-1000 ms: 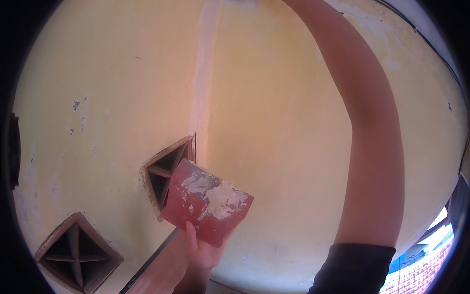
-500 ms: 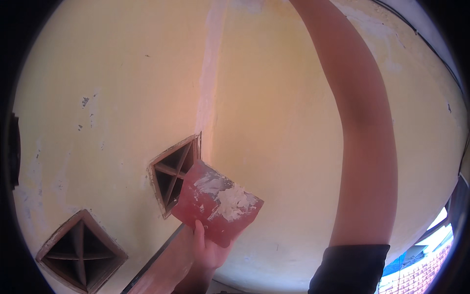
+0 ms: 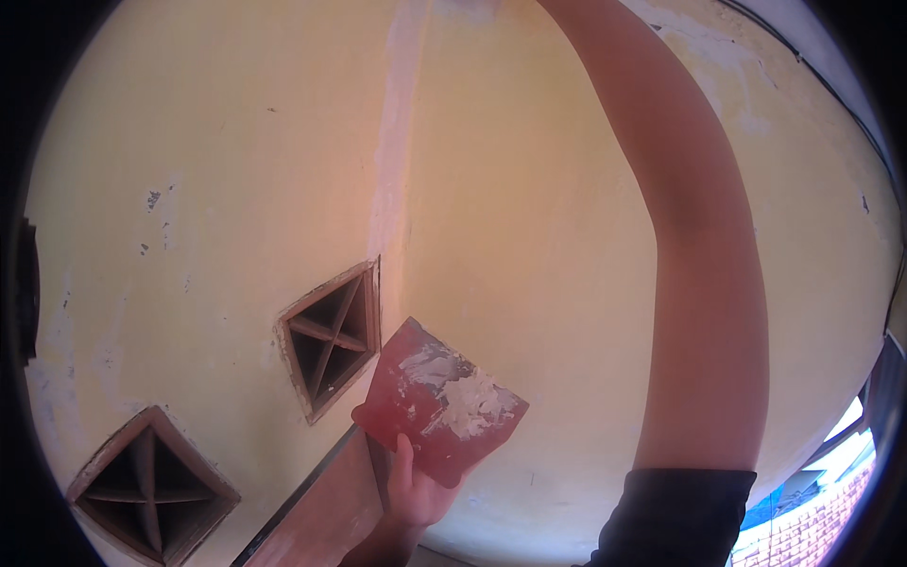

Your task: The person patches a ceiling corner with putty using a scraper.

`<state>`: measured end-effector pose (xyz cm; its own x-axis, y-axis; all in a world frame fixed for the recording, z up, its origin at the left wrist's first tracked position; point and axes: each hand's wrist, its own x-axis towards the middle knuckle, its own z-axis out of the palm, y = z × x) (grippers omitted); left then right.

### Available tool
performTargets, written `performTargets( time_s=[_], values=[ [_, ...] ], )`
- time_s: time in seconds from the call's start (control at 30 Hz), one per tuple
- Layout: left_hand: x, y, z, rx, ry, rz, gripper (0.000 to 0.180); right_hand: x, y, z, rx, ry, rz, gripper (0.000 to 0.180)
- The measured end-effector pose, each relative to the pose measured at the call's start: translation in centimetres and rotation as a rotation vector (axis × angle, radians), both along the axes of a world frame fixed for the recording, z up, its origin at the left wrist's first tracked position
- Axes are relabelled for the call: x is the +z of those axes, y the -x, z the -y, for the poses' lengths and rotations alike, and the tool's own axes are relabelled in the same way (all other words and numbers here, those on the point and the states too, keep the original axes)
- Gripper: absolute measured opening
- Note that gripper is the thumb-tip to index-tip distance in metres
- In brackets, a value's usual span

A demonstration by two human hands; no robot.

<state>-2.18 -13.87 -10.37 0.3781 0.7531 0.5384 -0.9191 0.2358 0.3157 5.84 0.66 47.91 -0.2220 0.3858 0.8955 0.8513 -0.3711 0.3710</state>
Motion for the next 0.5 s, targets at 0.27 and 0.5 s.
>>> performTargets(
  time_s=[0.27,0.5],
  values=[
    [1.3,0.9,1.7,0.035,-0.028,-0.021,0.063,2.0,-3.1,0.7,0.121,-0.004,0.091,0.049],
    [0.7,-0.8,4.2,0.123,0.008,-0.118,0.066,2.7,-6.3,-0.4,0.14,0.068,-0.027,0.053]
  ],
)
